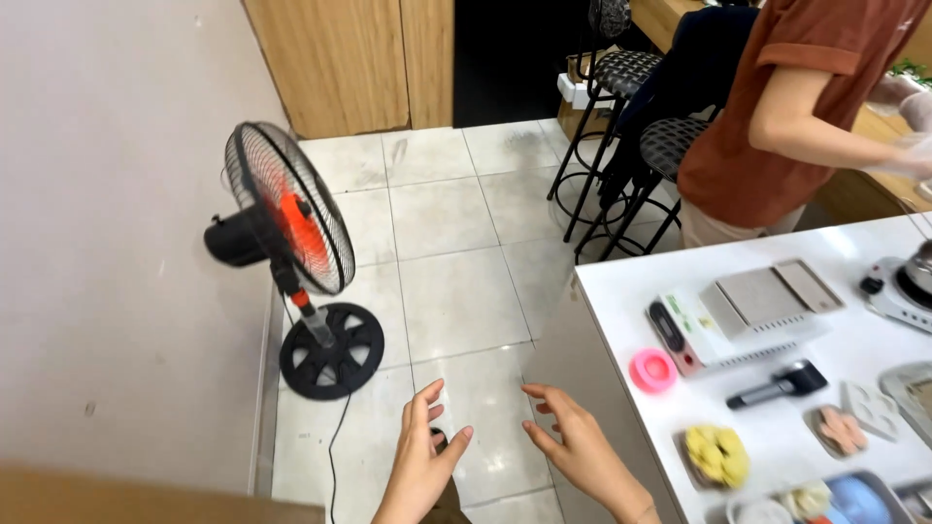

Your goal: Organizing and placing small candle gift boxes onto a display shelf.

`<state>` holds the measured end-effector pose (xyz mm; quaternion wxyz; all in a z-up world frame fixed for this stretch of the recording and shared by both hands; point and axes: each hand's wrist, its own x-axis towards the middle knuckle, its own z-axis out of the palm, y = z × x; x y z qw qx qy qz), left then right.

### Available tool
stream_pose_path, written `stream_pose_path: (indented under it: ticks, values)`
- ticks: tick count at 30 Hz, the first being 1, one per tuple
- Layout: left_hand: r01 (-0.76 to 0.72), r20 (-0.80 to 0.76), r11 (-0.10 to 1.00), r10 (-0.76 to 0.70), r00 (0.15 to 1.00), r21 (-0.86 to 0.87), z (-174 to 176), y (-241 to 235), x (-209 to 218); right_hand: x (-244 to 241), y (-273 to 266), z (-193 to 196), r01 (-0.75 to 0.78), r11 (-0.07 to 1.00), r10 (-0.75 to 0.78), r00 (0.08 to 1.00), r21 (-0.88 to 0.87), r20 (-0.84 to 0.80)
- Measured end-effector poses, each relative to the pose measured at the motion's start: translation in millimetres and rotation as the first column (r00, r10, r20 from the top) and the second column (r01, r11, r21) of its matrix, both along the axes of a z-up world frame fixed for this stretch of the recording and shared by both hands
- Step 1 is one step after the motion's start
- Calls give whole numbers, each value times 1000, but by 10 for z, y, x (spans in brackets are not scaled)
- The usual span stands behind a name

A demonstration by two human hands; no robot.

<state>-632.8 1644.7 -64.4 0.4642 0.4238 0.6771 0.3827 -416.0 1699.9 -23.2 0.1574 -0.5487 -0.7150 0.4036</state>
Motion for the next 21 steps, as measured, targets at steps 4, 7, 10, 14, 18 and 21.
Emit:
stream_pose_path:
  ticks: [4,7,10,14,18,21]
  values:
    - [75,54,990,-82,995,115,54,1060,-323,-293,914,-3,68,998,-68,998,12,12]
    - [150,7,982,-152,988,113,124,1835,-551,-496,1607,-25,90,996,-91,996,23,25]
    - [179,16,981,-181,983,69,272,2534,-772,-678,2245,-77,149,988,-149,989,28,3]
    - [222,-13,973,-221,975,71,171,3310,-1005,-869,2999,-69,183,983,-183,983,-2,-6]
    - [199,22,977,-201,979,80,-17,4121,-1147,-946,3771,-138,180,984,-180,984,-18,-7]
    - [183,39,979,-187,982,88,-119,4763,-1211,-993,4429,-214,166,986,-166,986,1,-27]
